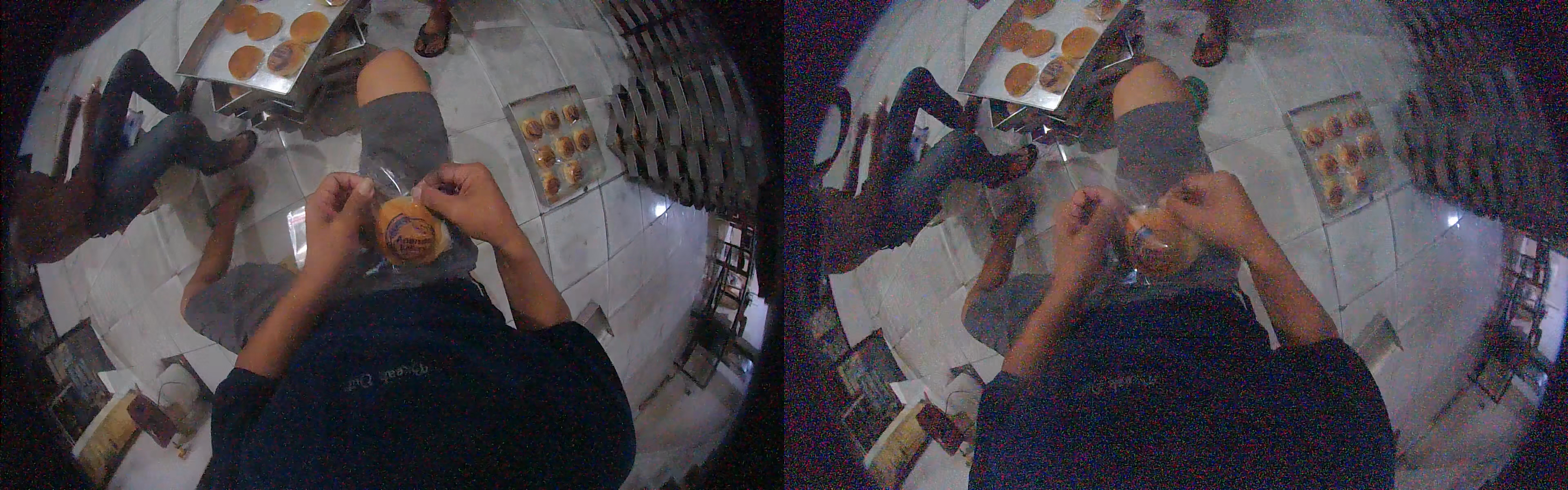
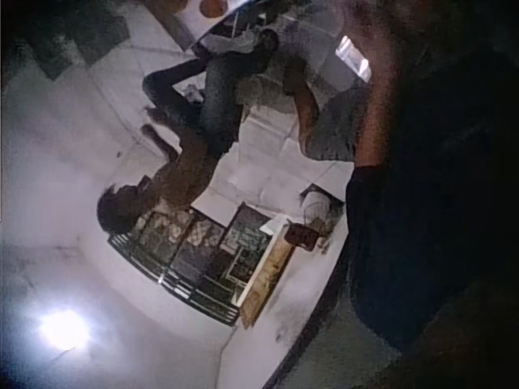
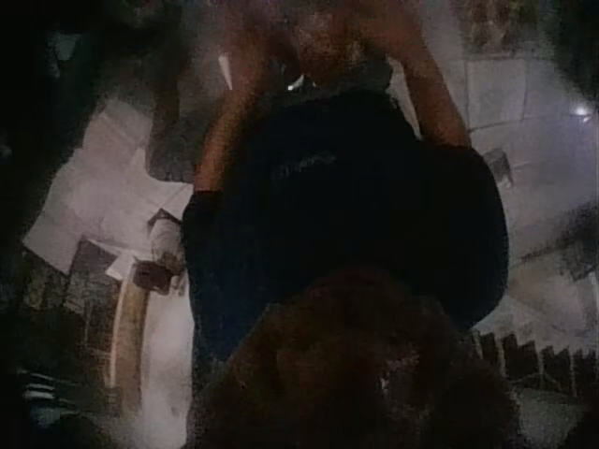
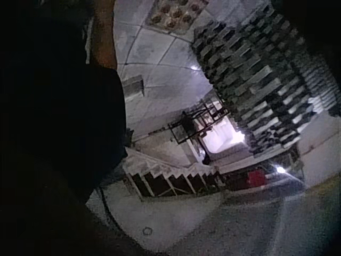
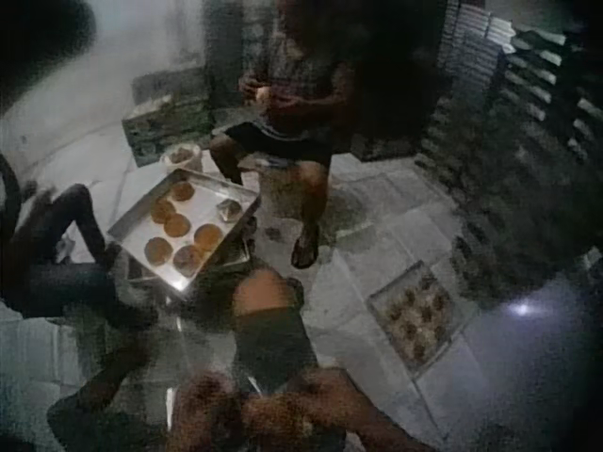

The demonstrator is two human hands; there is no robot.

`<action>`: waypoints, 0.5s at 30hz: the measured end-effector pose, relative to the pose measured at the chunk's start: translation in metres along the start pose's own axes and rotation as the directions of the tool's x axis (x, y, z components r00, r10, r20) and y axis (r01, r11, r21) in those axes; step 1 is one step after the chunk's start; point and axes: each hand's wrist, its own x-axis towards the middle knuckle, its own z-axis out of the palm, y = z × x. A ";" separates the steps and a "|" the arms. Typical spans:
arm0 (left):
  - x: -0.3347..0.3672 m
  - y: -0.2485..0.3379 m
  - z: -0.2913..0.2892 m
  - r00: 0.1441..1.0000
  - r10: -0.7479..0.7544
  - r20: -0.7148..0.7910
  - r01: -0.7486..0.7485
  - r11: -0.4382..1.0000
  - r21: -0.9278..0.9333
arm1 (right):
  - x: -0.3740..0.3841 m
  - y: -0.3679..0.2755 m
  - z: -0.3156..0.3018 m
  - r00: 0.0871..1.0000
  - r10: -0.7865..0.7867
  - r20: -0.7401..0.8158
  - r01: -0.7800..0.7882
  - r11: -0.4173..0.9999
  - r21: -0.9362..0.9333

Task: The person sits on the floor and repeatedly picks up round baked buns from a metal tray. They place each bun into a clear plastic bag and arrange the packaged items on a separate tray. Other people are visible in the background performing similar tasks.

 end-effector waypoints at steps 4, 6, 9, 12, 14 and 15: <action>0.000 0.002 -0.001 0.995 0.100 0.014 -0.100 0.994 0.042 | -0.006 0.004 0.001 0.999 -0.040 -0.014 0.041 0.997 0.066; -0.003 -0.002 -0.001 0.995 0.100 0.023 -0.102 0.986 0.133 | -0.010 0.009 0.004 0.997 -0.082 0.003 0.081 0.994 0.078; -0.008 0.007 0.001 0.995 0.093 -0.033 -0.088 0.986 0.143 | -0.010 0.020 0.009 0.989 -0.091 -0.117 0.116 0.966 0.232; -0.012 0.011 0.000 0.997 0.024 -0.077 -0.025 1.000 -0.013 | -0.017 0.023 0.008 0.954 0.114 -0.278 0.094 0.767 0.635; -0.008 0.002 -0.005 0.998 0.021 -0.065 -0.026 0.996 -0.080 | -0.020 0.019 0.022 0.946 0.209 -0.248 0.029 0.707 0.706; -0.004 0.000 -0.003 0.997 0.031 -0.077 -0.038 0.995 -0.088 | -0.018 0.015 0.017 0.950 0.215 -0.227 0.007 0.712 0.703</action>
